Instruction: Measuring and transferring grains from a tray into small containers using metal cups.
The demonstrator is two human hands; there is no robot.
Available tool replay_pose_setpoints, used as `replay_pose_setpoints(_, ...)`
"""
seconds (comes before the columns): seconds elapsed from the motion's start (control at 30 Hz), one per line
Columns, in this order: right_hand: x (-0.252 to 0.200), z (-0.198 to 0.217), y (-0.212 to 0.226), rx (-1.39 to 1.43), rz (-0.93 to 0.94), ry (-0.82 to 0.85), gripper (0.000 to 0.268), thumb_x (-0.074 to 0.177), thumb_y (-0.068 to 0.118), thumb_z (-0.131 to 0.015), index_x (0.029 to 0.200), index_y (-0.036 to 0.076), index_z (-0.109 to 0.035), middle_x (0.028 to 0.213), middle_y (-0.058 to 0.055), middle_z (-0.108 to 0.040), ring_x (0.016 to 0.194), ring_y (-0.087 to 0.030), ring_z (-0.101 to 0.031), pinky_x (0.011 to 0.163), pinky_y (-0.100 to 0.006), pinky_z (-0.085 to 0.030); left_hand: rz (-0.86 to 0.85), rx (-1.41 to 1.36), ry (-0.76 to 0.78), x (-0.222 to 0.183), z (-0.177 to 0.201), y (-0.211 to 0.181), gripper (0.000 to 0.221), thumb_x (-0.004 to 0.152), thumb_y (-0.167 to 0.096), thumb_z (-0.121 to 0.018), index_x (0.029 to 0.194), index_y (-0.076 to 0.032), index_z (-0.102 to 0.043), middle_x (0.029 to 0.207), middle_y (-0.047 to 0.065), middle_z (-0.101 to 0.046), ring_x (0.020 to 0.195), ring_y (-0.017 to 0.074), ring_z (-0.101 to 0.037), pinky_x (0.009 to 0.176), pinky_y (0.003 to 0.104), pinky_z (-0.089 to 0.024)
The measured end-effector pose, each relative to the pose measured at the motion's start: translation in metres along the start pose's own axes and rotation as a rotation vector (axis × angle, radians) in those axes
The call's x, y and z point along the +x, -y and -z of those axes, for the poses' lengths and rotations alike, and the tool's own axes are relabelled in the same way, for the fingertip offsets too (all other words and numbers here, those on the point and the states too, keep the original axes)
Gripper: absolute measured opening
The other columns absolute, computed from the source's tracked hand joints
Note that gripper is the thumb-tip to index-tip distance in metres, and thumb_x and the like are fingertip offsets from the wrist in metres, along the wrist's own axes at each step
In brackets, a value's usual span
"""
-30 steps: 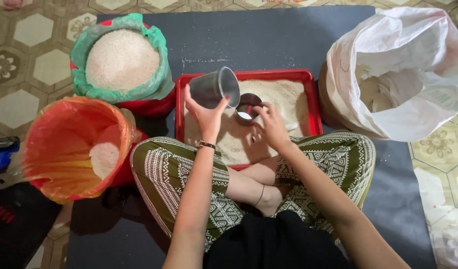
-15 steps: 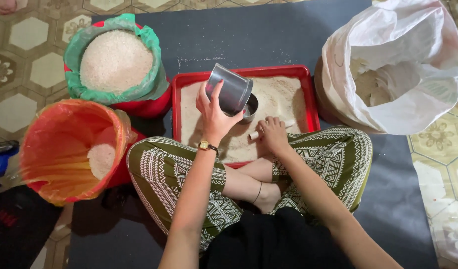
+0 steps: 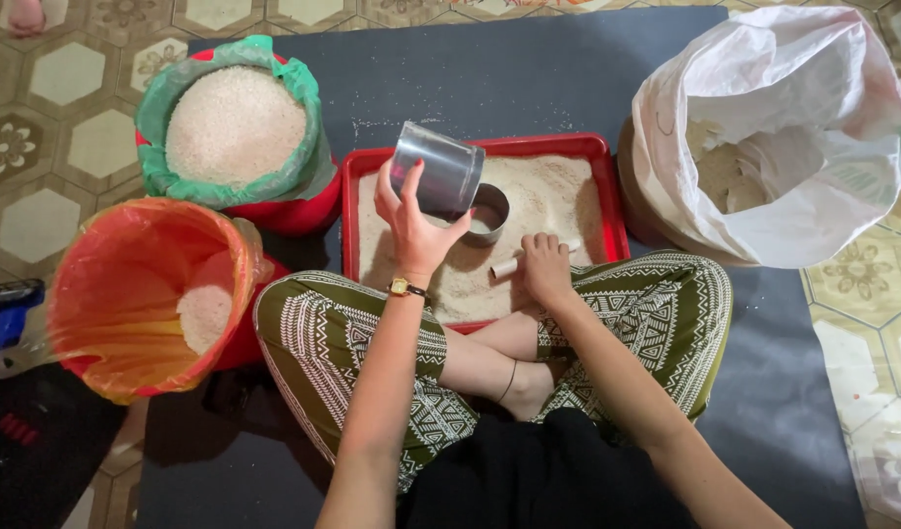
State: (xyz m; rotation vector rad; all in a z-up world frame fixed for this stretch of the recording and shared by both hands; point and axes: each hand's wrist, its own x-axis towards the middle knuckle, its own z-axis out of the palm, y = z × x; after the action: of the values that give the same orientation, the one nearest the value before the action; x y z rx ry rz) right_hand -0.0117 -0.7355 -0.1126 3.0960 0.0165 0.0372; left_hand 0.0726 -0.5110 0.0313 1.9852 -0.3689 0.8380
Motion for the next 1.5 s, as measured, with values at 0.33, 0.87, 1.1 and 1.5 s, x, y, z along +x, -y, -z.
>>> replay_pose_setpoints(0.33,0.000,-0.008,-0.003,-0.041,-0.030,0.013,0.031,0.085,0.014,-0.066,0.113,0.015,-0.053,0.109,-0.010,-0.058,0.109,-0.033,-0.054,0.086,-0.046,-0.044,-0.139,0.114,0.106,-0.011,-0.015,-0.004,0.103,0.050,-0.033,-0.096,0.143,-0.024,-0.052,0.149,0.024,-0.039,0.137,0.0413,-0.041,0.112,0.060,-0.031)
replay_pose_setpoints(0.87,-0.002,0.018,-0.013,-0.012,0.015,0.060,0.021,0.091,0.027,-0.065,0.110,0.029,-0.057,0.105,-0.002,-0.063,0.114,-0.026,-0.060,0.096,-0.047,-0.042,0.992,0.406,0.405,-0.011,-0.007,0.065,0.100,0.058,-0.054,-0.091,0.146,-0.032,-0.048,0.159,0.017,-0.022,0.146,0.0452,-0.026,0.111,0.071,-0.028)
replay_pose_setpoints(1.1,0.027,0.048,-0.039,-0.112,0.001,0.025,0.030,0.090,0.037,-0.072,0.116,0.035,-0.057,0.103,0.004,-0.067,0.110,-0.022,-0.062,0.094,-0.045,-0.043,0.837,0.483,0.424,-0.021,-0.010,0.063,0.092,0.073,-0.076,-0.074,0.145,-0.024,-0.051,0.164,0.020,-0.017,0.153,0.0416,-0.010,0.120,0.064,-0.016)
replay_pose_setpoints(1.5,0.127,0.056,0.014,-0.096,0.085,-0.218,0.029,0.086,0.036,-0.075,0.112,0.032,-0.062,0.100,-0.001,-0.057,0.105,-0.026,-0.053,0.086,-0.041,-0.039,0.641,0.510,0.291,-0.023,-0.007,0.058,0.065,0.086,-0.069,-0.067,0.126,-0.019,-0.061,0.150,0.016,-0.040,0.148,0.0358,-0.026,0.112,0.063,-0.034)
